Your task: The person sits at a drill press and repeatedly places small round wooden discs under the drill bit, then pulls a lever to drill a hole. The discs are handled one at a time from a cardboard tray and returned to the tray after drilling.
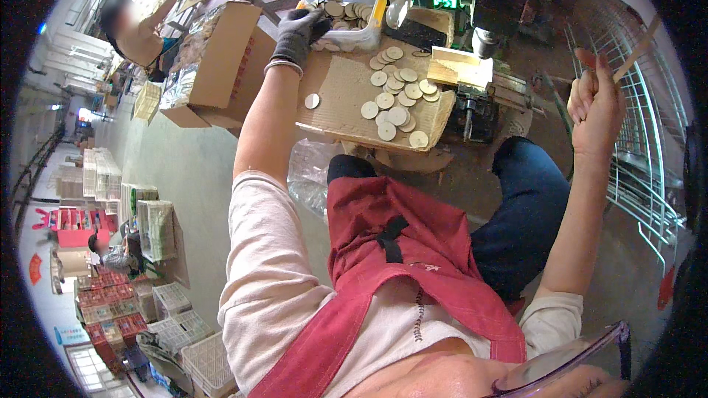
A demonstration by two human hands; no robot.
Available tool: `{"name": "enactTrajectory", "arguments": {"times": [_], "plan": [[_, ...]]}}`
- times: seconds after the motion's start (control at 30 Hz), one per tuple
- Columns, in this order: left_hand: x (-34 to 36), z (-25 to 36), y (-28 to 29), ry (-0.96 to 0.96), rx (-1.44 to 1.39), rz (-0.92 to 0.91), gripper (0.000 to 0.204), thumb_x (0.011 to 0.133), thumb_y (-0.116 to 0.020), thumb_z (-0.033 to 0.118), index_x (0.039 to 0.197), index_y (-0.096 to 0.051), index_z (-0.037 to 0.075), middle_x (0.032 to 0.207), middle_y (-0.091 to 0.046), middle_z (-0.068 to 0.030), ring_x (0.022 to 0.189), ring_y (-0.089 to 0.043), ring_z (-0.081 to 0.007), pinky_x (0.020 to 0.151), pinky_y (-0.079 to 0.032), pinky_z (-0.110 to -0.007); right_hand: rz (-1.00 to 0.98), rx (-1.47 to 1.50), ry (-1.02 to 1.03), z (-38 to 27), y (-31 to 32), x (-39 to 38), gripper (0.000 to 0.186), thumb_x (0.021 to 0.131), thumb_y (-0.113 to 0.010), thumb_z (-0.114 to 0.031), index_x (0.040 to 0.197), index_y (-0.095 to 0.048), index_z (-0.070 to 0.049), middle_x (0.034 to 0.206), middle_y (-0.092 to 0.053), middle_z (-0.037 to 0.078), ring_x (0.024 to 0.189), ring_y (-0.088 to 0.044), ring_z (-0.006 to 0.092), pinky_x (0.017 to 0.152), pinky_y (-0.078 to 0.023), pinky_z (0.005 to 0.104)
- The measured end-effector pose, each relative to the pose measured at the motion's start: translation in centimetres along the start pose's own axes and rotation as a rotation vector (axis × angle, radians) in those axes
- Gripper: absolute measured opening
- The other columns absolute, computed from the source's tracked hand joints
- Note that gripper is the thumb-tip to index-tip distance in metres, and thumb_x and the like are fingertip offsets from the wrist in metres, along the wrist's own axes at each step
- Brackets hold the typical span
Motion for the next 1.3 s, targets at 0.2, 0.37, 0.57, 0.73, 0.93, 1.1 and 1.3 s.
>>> {"name": "enactTrajectory", "arguments": {"times": [0.2, 0.37, 0.57, 0.73, 0.93, 1.1, 1.3], "plan": [[-4.0, -4.9, 5.9, -0.159, 1.484, -0.079, 0.035, 0.081, -0.062, 0.025, 0.107, -0.065, 0.004, 0.105, -0.067, -0.0223, 0.097, -0.065, -0.0359, 0.085, -0.051, -0.044, -0.009, 0.030, -0.024, 0.5, 0.9, 0.6, 0.038, 0.096, -0.058, -0.035, 0.100, -0.067, 0.002, 0.049, -0.023, -0.008, 0.040, -0.022, 0.0032, 0.037, -0.016, 0.0234], [-7.6, -11.2, 10.4, -0.090, 1.710, -0.287, 0.032, 0.082, -0.064, 0.029, 0.106, -0.066, 0.007, 0.103, -0.066, -0.0228, 0.102, -0.062, -0.0378, 0.091, -0.049, -0.045, -0.007, 0.052, -0.054, 0.6, 0.2, 0.4, 0.038, 0.096, -0.058, -0.034, 0.100, -0.067, 0.003, 0.049, -0.023, -0.008, 0.040, -0.022, 0.0034, 0.037, -0.015, 0.0235], [-9.9, -8.5, 6.8, 0.117, 1.715, -0.323, 0.029, 0.081, -0.068, 0.026, 0.102, -0.064, 0.008, 0.108, -0.060, -0.0232, 0.102, -0.059, -0.0398, 0.089, -0.050, -0.044, 0.025, 0.023, -0.032, 0.5, 0.4, 0.3, 0.037, 0.095, -0.058, -0.033, 0.100, -0.067, 0.003, 0.048, -0.024, -0.008, 0.040, -0.024, 0.0034, 0.037, -0.016, 0.0234], [-10.2, -9.5, 9.1, -0.025, 1.605, -0.239, 0.036, 0.075, -0.073, 0.027, 0.101, -0.061, 0.005, 0.108, -0.058, -0.0211, 0.102, -0.058, -0.0389, 0.090, -0.049, -0.044, 0.030, 0.013, -0.023, 0.4, 0.5, 0.2, 0.037, 0.096, -0.057, -0.033, 0.099, -0.068, 0.002, 0.048, -0.024, -0.008, 0.040, -0.024, 0.0035, 0.037, -0.016, 0.0232], [-10.5, -10.4, 9.0, 0.197, 1.402, -0.323, 0.037, 0.070, -0.078, 0.028, 0.094, -0.063, 0.006, 0.096, -0.062, -0.0195, 0.099, -0.059, -0.0373, 0.089, -0.049, -0.042, 0.024, 0.002, -0.014, 0.7, 1.4, 0.6, 0.036, 0.096, -0.056, -0.032, 0.098, -0.068, 0.002, 0.048, -0.023, -0.008, 0.039, -0.023, 0.0039, 0.037, -0.016, 0.0233], [-12.4, -9.5, 7.1, -0.143, 1.586, -0.396, 0.038, 0.064, -0.082, 0.029, 0.084, -0.062, 0.003, 0.083, -0.066, -0.0175, 0.084, -0.063, -0.0382, 0.079, -0.051, -0.040, 0.048, 0.025, -0.035, 0.5, 1.3, 0.6, 0.035, 0.096, -0.056, -0.032, 0.098, -0.069, 0.001, 0.048, -0.022, -0.008, 0.039, -0.023, 0.0043, 0.037, -0.015, 0.0233], [-13.2, -8.2, 0.5, 0.301, 1.019, -0.547, 0.038, 0.069, -0.079, 0.022, 0.098, -0.064, 0.003, 0.084, -0.068, -0.0153, 0.080, -0.066, -0.0289, 0.073, -0.052, -0.038, 0.032, 0.040, -0.029, 0.7, 1.6, 0.6, 0.035, 0.097, -0.056, -0.031, 0.098, -0.068, 0.001, 0.048, -0.024, -0.008, 0.039, -0.023, 0.0044, 0.037, -0.015, 0.0237]]}}
Point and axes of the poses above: each hand's wrist, its own x-axis towards the middle knuckle, its own y-axis out of the back of the hand, z = x × y, the point moved 5 cm from there along x, towards the middle knuckle
